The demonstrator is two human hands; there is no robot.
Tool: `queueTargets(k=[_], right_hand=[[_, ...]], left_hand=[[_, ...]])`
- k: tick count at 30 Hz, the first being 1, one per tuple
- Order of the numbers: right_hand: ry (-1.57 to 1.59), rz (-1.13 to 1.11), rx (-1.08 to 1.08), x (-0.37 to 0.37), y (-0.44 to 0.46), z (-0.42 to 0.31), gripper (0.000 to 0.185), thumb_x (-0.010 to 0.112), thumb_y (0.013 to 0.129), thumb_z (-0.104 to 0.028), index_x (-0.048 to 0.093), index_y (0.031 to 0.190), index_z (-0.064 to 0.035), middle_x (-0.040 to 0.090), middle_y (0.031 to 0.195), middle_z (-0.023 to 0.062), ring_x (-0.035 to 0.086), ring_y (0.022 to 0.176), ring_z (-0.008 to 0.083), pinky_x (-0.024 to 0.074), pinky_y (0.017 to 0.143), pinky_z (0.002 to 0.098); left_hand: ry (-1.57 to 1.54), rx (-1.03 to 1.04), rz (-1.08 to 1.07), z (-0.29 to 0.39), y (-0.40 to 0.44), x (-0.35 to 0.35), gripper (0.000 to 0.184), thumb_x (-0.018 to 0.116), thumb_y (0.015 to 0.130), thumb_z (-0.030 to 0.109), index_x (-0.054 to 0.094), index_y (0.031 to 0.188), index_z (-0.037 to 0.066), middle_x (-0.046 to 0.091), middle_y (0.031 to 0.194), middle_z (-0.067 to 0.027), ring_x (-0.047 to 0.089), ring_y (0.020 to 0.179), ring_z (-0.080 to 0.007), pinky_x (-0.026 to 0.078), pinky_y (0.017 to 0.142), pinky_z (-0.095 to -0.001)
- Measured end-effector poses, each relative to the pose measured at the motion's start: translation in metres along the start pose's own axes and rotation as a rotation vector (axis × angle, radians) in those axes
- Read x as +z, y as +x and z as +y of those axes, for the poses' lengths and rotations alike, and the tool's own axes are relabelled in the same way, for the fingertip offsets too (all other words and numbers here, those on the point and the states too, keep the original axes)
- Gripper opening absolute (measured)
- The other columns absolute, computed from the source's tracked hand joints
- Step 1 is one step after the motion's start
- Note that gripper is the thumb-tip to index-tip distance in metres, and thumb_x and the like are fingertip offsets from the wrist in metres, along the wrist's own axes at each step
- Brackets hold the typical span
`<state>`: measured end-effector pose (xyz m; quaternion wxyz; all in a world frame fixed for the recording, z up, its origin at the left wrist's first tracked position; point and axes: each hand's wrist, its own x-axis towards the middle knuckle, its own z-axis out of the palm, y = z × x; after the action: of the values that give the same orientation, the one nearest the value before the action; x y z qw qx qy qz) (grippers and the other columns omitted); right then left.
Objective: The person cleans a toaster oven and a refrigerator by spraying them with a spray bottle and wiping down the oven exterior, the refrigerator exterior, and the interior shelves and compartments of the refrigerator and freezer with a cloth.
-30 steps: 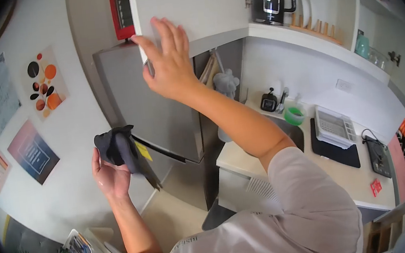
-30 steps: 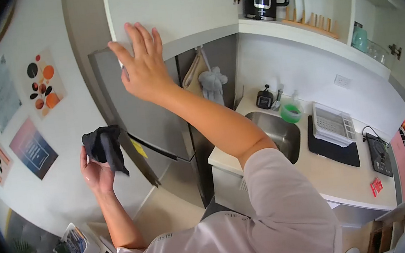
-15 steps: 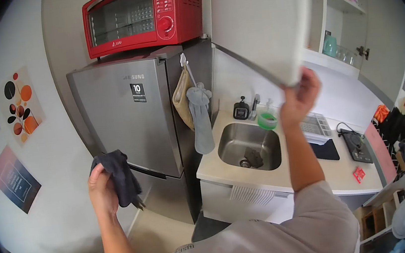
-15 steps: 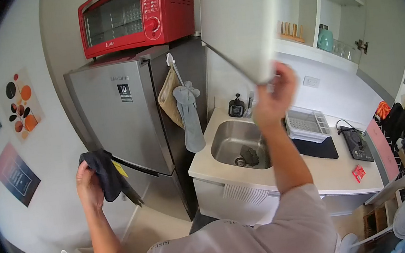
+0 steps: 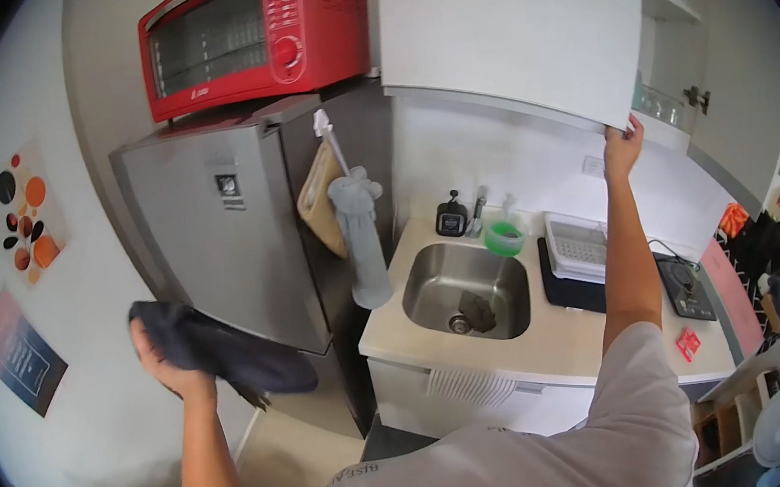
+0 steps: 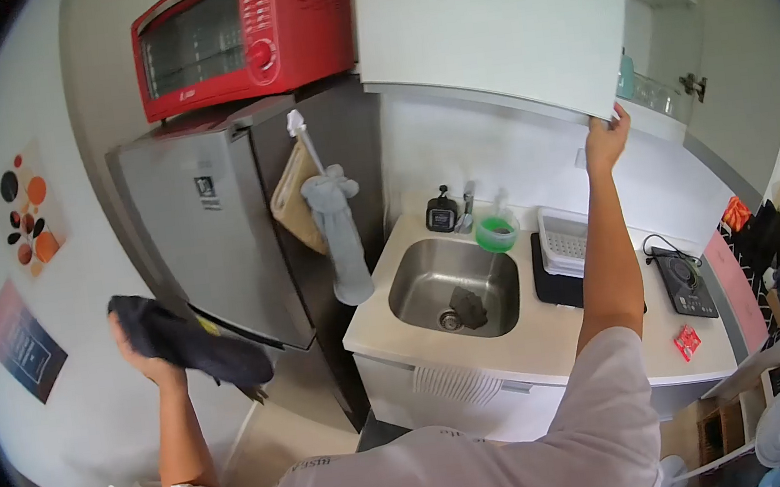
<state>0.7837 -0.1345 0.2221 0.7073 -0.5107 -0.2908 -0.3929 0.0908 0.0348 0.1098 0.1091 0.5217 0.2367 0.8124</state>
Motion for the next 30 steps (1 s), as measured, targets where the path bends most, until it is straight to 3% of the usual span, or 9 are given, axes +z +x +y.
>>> queueTargets(k=[1,5,11,15,19,21,25,26,30], right_hand=[[-0.053,-0.018,-0.045,-0.002,0.011,0.021,0.051,0.065,0.078,0.000,0.045,0.125,-0.0033,0.057,0.092,0.0083,0.053,0.073,0.0116,0.0479,0.063,0.0249],[-0.226,-0.183,-0.053,-0.014,0.018,0.038,0.056,0.068,0.077,-0.007,0.048,0.129,-0.0070,0.058,0.107,0.0147,0.057,0.095,0.0236,0.0459,0.082,0.0321],[-0.562,0.531,-0.925,-0.159,0.031,-0.045,0.059,0.071,0.077,-0.010,0.047,0.130,-0.0042,0.047,0.129,0.0213,0.041,0.125,0.0364,0.0280,0.107,0.0491],[-0.212,0.860,-0.464,-0.304,0.081,-0.069,0.050,0.066,0.083,-0.006,0.042,0.127,0.0001,0.049,0.123,0.0177,0.050,0.114,0.0265,0.0420,0.098,0.0394],[0.550,0.293,0.066,-0.346,0.101,-0.030,0.043,0.059,0.090,-0.013,0.046,0.127,0.0040,0.050,0.128,0.0148,0.052,0.115,0.0252,0.0424,0.099,0.0364],[0.056,0.399,-0.121,-0.328,0.092,-0.005,0.039,0.060,0.089,-0.011,0.050,0.124,0.0051,0.054,0.124,0.0150,0.052,0.114,0.0240,0.0448,0.097,0.0352],[0.131,0.373,-0.261,-0.270,0.071,0.000,0.035,0.063,0.088,-0.003,0.052,0.119,0.0067,0.062,0.109,0.0165,0.062,0.093,0.0198,0.0529,0.080,0.0277],[-0.064,0.421,-0.176,-0.241,0.056,-0.013,0.034,0.064,0.087,-0.003,0.053,0.118,0.0062,0.062,0.105,0.0151,0.062,0.091,0.0181,0.0527,0.079,0.0268],[-0.002,0.175,-0.254,-0.144,0.020,-0.015,0.037,0.070,0.085,-0.010,0.056,0.116,0.0032,0.061,0.101,0.0120,0.061,0.093,0.0172,0.0513,0.082,0.0284]], left_hand=[[-0.607,-0.320,-0.116,-0.014,0.009,-0.011,0.032,0.038,0.099,0.033,0.049,0.105,0.004,0.055,0.093,-0.0091,0.056,0.086,-0.0192,0.048,0.078,-0.0304],[-0.787,-0.225,-0.051,-0.019,-0.008,0.033,0.025,0.036,0.098,0.024,0.052,0.105,0.005,0.055,0.089,-0.0077,0.054,0.076,-0.0195,0.047,0.071,-0.0301],[0.489,0.196,-0.095,-0.052,-0.034,0.078,0.028,0.040,0.090,0.031,0.047,0.071,0.011,0.054,0.070,-0.0042,0.050,0.066,-0.0169,0.039,0.059,-0.0288],[-0.352,-0.823,0.149,-0.019,-0.053,0.102,0.031,0.034,0.090,0.032,0.046,0.069,0.012,0.048,0.066,-0.0033,0.046,0.063,-0.0163,0.038,0.059,-0.0284],[-0.434,-0.899,0.287,0.009,-0.051,0.135,0.036,0.035,0.092,0.039,0.047,0.070,0.013,0.046,0.067,-0.0010,0.045,0.064,-0.0198,0.040,0.066,-0.0355],[0.909,0.397,-0.174,-0.020,-0.045,0.121,0.012,0.059,0.074,0.007,0.049,0.068,0.010,0.050,0.066,-0.0032,0.048,0.064,-0.0179,0.042,0.062,-0.0344],[1.375,0.071,-0.398,-0.003,-0.014,0.116,0.014,0.069,0.067,0.019,0.067,0.071,0.005,0.065,0.069,-0.0086,0.064,0.069,-0.0208,0.049,0.063,-0.0278],[1.034,-0.203,-0.218,-0.118,-0.009,0.062,0.025,0.063,0.074,0.030,0.070,0.082,0.007,0.069,0.083,-0.0067,0.064,0.075,-0.0187,0.050,0.065,-0.0301],[1.911,-0.412,-1.010,-0.047,-0.018,0.077,0.039,0.052,0.079,0.036,0.067,0.107,0.013,0.068,0.105,-0.0079,0.061,0.106,-0.0218,0.039,0.092,-0.0367]])
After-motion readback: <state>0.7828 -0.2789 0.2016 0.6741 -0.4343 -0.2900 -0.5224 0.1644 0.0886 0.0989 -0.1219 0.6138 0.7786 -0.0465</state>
